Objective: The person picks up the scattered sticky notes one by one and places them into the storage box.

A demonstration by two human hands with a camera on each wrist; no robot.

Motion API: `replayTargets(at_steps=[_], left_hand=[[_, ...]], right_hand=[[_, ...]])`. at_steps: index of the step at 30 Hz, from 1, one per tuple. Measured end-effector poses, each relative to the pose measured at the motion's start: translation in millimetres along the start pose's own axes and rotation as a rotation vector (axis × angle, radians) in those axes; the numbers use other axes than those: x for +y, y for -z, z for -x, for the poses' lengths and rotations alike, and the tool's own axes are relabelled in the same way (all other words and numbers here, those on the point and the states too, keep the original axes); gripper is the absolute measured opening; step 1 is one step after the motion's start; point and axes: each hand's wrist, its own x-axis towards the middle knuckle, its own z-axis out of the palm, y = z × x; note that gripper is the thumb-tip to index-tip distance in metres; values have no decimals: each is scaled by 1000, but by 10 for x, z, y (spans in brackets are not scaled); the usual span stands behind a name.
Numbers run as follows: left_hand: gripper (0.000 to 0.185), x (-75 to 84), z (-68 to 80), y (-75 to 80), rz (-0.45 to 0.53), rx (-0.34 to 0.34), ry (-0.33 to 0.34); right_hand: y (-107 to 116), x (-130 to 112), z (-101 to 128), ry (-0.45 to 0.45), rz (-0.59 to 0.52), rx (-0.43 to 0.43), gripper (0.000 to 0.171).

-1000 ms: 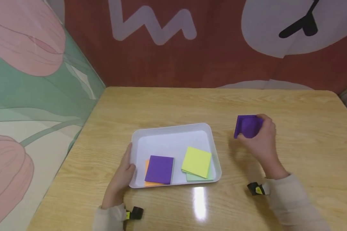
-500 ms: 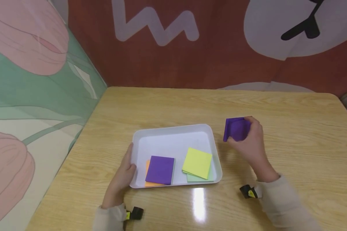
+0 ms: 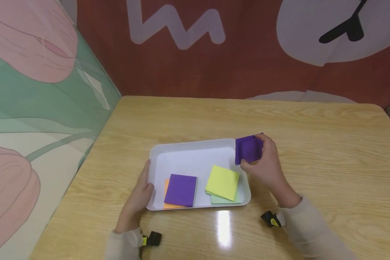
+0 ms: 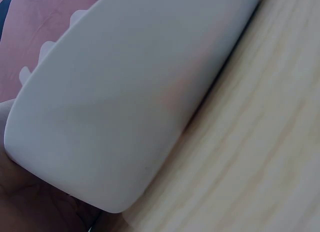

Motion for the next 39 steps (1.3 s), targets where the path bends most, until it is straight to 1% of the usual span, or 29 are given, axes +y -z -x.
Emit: replayTargets(at_steps=[2, 4, 7, 9, 12, 18, 24, 28, 34, 39], left_hand=[[68, -8, 0, -5, -8, 11, -29], [68, -9, 2, -5, -12, 17, -38], [68, -3, 0, 0, -14, 6, -15], [68, 3, -3, 8, -11, -3, 15], [68, -2, -8, 13, -12, -12, 31], [68, -11, -17, 8, -10, -14, 48], [68, -6, -8, 4, -16, -8, 46], [68, -5, -9, 3, -25, -7, 32], [68, 5, -6, 9, -29, -7, 37], [69, 2, -5, 14, -31, -7, 29]], right_hand=[[-36, -14, 4, 4, -12, -14, 76], [-69, -22, 8, 7, -22, -22, 76], [-116, -26, 22, 9, -34, -39, 76], [-145, -26, 32, 11, -44, -55, 76], [-184, -21, 46, 24, -58, -79, 75], [-237, -10, 64, 52, -64, -105, 74], [-256, -21, 78, 65, -57, -119, 73], [-251, -18, 90, 111, -47, -133, 72], [-255, -8, 128, 195, 5, -167, 73], [-272, -4, 162, 230, 105, -215, 72]])
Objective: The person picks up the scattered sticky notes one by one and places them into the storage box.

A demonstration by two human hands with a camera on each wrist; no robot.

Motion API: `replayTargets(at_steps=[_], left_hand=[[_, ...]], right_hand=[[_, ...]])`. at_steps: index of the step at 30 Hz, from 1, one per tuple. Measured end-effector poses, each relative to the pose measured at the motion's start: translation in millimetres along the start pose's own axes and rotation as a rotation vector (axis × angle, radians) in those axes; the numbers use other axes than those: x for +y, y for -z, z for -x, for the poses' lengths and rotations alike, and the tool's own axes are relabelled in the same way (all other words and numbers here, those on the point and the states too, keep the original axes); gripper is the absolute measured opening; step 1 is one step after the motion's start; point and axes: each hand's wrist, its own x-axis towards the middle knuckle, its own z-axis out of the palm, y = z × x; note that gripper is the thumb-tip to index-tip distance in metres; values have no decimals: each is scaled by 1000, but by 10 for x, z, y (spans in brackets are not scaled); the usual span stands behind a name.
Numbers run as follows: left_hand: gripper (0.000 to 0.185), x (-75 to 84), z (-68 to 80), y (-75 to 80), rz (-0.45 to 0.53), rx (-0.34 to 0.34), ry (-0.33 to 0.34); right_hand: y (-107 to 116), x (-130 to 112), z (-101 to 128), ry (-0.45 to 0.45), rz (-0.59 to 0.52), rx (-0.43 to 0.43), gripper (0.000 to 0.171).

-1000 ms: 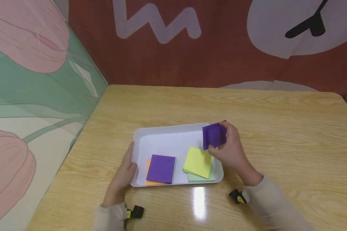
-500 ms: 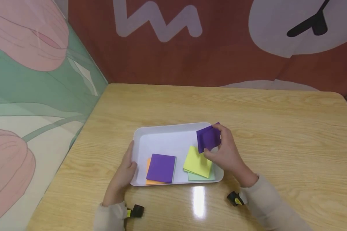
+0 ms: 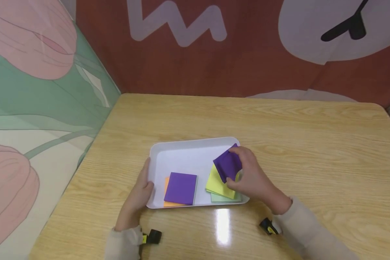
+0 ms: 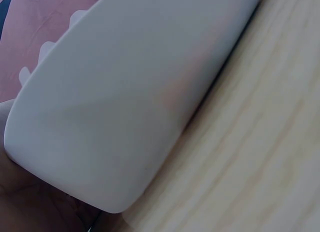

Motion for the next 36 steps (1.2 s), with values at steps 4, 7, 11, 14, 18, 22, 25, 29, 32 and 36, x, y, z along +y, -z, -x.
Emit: replayTargets(at_steps=[4, 7, 11, 14, 18, 22, 25, 29, 32, 36], left_hand=[[69, -2, -4, 0, 9, -1, -6], [69, -3, -8, -5, 32, -6, -15], [70, 2, -8, -6, 38, -10, -14], [69, 5, -3, -2, 31, -9, -5], [69, -4, -1, -2, 39, -9, -8], [69, -17, -1, -6, 36, -8, -9], [69, -16, 3, -8, 31, -7, -8], [69, -1, 12, -8, 33, -9, 0], [69, 3, 18, -8, 28, -11, -1], [69, -4, 19, -11, 25, -7, -20]], right_hand=[[-19, -8, 0, 11, 60, -62, 72], [-30, -23, 3, 11, 99, -104, 73], [-55, -28, -5, 9, 162, -148, 74], [-91, -15, -29, 9, 206, -191, 74], [-133, -8, -61, 6, 274, -250, 72], [-157, -27, -82, 12, 326, -290, 71], [-172, -45, -82, 34, 359, -309, 71], [-196, -51, -76, 43, 418, -329, 72], [-214, -46, -72, 38, 460, -353, 72], [-234, -33, -60, 39, 498, -382, 70]])
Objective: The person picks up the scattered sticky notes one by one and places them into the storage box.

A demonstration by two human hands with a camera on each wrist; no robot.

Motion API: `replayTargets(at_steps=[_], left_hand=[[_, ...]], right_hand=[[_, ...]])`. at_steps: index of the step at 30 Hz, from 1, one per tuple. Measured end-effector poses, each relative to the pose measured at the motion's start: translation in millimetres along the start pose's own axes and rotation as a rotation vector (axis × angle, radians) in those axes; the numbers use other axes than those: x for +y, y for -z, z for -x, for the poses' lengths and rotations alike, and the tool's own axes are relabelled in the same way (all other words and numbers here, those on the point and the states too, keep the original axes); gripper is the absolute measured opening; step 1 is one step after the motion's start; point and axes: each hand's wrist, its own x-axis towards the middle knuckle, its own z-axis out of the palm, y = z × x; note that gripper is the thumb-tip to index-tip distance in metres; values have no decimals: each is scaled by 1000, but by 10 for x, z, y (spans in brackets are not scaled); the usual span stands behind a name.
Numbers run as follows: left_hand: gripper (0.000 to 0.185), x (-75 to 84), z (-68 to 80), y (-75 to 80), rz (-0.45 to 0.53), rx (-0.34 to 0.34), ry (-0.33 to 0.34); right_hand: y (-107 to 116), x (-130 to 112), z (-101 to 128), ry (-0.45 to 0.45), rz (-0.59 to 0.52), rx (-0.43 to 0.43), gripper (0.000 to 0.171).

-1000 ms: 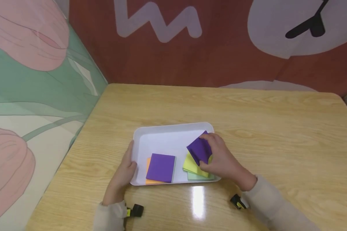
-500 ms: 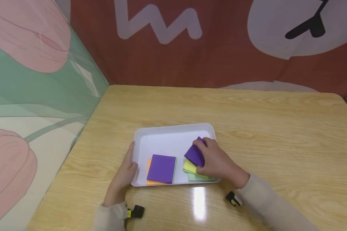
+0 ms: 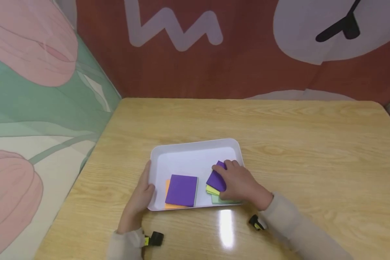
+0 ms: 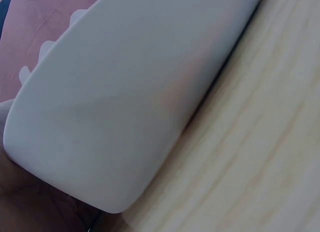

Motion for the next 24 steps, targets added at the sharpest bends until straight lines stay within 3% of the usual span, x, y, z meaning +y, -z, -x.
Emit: replayTargets(at_steps=[5, 10, 15, 20, 24], left_hand=[[71, -40, -19, 11, 7, 20, -13], [72, -56, -60, 11, -53, 25, -42], [69, -19, -94, 60, -235, 29, -42], [68, 111, -98, 149, -441, 41, 43], [67, 245, -73, 210, -540, 53, 41]], right_hand=[[-48, -3, 16, 23, -18, 16, 74], [7, 7, 148, 30, -120, 115, 66], [110, 29, 280, -1, -224, 189, 47], [151, 30, 332, -7, -299, 185, 40], [157, 15, 361, -45, -347, 183, 38]])
